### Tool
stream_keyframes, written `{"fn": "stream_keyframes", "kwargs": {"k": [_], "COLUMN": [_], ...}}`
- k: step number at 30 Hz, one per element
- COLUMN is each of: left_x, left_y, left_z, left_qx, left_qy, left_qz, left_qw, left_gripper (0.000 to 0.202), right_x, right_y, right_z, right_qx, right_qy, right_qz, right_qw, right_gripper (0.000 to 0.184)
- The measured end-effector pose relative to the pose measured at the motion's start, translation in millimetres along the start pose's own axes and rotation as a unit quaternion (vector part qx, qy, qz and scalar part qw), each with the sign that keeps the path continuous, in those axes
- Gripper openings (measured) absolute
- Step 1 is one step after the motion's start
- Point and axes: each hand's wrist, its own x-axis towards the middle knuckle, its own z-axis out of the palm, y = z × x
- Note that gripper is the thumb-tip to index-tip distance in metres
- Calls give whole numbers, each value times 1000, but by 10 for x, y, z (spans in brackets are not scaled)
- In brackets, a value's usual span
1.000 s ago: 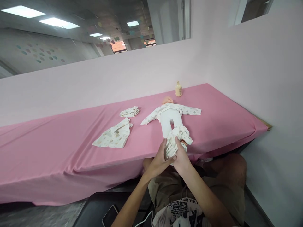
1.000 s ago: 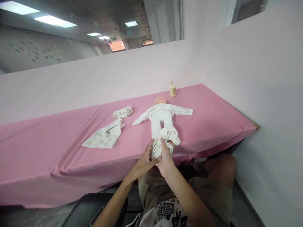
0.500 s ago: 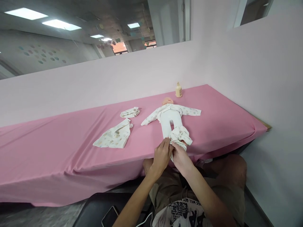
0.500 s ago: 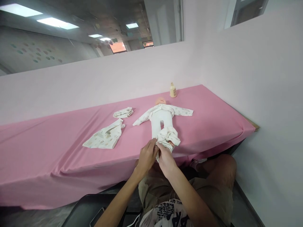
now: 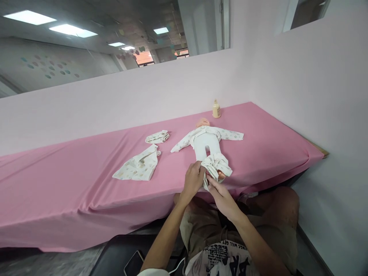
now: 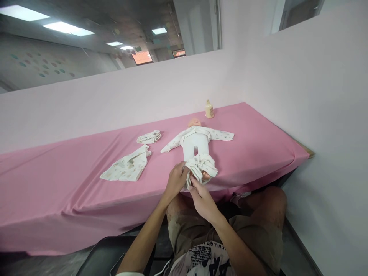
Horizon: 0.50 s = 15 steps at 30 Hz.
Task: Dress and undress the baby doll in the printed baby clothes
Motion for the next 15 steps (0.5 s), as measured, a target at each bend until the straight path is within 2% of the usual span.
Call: {"fn": "stream_keyframes", "kwargs": {"k": [5,9,12,15], "left_x": [-155,-334,-412,-448], "left_y": [-233,-357,-373,-384], "left_z": [176,325,386,405], "left_qx": [-125,-162,-183,-200], "left_qy": [32,69,59,37], "left_qz": [16,-44,-78,-85], "left_qw": [991,983,978,975], "left_gripper": [23,29,40,53], "right_x": [73,92,73,78], "right_y": [292,487,553,579], "right_z": [1,65,83,73], "right_qx": [-16,40,103,176], "right_qy": [33,82,116,126], "right_qz": [-47,-57,-43,-31], "right_qw": [998,994,987,976], "right_gripper": [44,38,35,33]}}
